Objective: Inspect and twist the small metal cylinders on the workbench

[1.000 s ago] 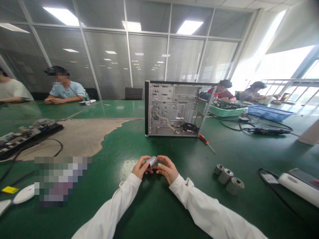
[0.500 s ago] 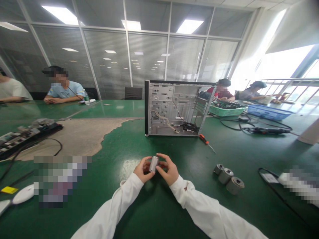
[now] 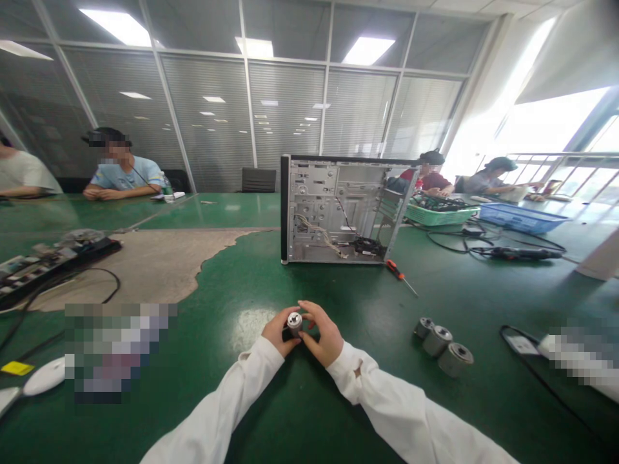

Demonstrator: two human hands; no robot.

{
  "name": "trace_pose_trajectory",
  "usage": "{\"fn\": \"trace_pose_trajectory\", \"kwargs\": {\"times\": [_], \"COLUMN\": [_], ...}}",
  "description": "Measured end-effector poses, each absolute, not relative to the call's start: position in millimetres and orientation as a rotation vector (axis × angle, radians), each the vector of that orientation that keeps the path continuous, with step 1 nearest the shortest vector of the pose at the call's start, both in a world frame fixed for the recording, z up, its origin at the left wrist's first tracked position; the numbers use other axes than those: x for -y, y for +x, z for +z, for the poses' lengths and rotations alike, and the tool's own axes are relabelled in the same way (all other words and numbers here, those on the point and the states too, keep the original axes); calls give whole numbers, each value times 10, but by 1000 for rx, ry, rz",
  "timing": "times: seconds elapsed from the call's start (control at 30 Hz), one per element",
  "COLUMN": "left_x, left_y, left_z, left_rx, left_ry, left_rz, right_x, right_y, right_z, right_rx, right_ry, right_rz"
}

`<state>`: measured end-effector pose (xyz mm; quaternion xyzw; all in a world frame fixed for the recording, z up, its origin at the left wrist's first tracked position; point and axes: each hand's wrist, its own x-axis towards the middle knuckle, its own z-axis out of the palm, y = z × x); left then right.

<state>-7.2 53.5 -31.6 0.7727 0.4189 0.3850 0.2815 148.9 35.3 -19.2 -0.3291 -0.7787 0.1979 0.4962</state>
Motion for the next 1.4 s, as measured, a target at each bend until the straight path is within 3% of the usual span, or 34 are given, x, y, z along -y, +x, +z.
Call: {"fn": "trace_pose_trajectory", "kwargs": {"times": [0.57, 1.4], "left_x": [-589, -546], "left_y": [-87, -42], "left_z": [-414, -351], "left_rx": [-1105, -1138], "left_ry": [2015, 2014], "left_rz": [1115, 1083], "right_x": [-587, -456], "right_y": [1594, 1355], "right_z": [-326, 21], "right_rx": [1439, 1629], "right_ry": [-995, -920], "right_rz": [802, 714]}}
